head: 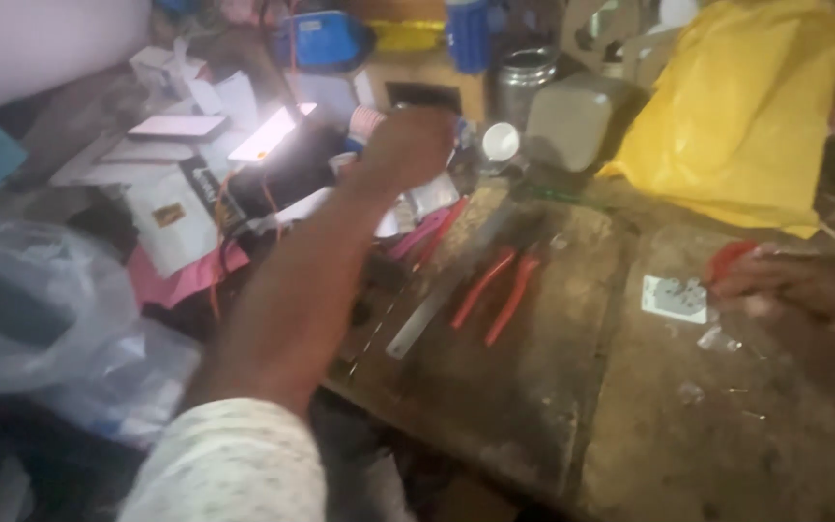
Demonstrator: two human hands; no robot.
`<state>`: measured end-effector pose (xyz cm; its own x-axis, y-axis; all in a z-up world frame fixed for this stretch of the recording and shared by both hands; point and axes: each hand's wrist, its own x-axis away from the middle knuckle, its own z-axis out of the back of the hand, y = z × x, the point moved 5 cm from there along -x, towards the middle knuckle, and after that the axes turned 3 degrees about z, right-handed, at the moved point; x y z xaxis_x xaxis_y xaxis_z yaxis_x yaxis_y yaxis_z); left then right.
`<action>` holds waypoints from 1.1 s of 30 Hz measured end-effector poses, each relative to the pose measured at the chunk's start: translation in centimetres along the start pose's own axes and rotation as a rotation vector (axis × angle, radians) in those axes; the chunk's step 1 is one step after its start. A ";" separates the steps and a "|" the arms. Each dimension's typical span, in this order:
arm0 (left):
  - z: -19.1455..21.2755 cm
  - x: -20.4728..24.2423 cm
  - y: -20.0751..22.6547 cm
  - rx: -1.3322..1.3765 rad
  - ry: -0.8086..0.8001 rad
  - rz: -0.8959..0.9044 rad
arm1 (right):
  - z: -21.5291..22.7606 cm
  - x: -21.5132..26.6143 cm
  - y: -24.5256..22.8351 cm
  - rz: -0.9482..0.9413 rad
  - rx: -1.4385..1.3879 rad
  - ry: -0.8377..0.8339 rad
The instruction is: Inspecting and assembling small electrical components on a cluttered workbench.
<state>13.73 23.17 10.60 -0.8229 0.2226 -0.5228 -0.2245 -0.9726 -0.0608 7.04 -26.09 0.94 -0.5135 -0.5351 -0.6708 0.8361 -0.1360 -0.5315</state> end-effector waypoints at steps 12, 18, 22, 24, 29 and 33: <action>-7.4 -1.8 0.8 -0.556 -0.291 0.438 | -0.8 1.5 -3.1 -0.387 0.320 0.052; -0.7 0.5 5.1 -0.365 0.069 0.396 | -0.3 0.8 -4.1 -0.277 0.307 0.042; 3.7 2.2 10.3 0.098 0.255 0.327 | 0.5 0.5 -4.3 -0.312 0.438 0.046; 3.6 2.9 14.8 0.316 0.298 0.175 | 0.8 0.0 -4.9 -0.355 0.377 0.092; 3.9 5.2 27.2 1.002 -0.044 0.086 | 0.4 -2.8 -7.4 -0.354 0.148 0.191; 0.3 7.0 30.4 1.033 -0.066 -0.142 | -1.6 -2.3 -6.6 -0.365 0.170 -0.001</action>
<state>0.99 -4.85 5.38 -0.7739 0.3643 -0.5181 -0.6329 -0.4128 0.6551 2.45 -22.63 5.18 -0.7823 -0.4268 -0.4536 0.6191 -0.4528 -0.6416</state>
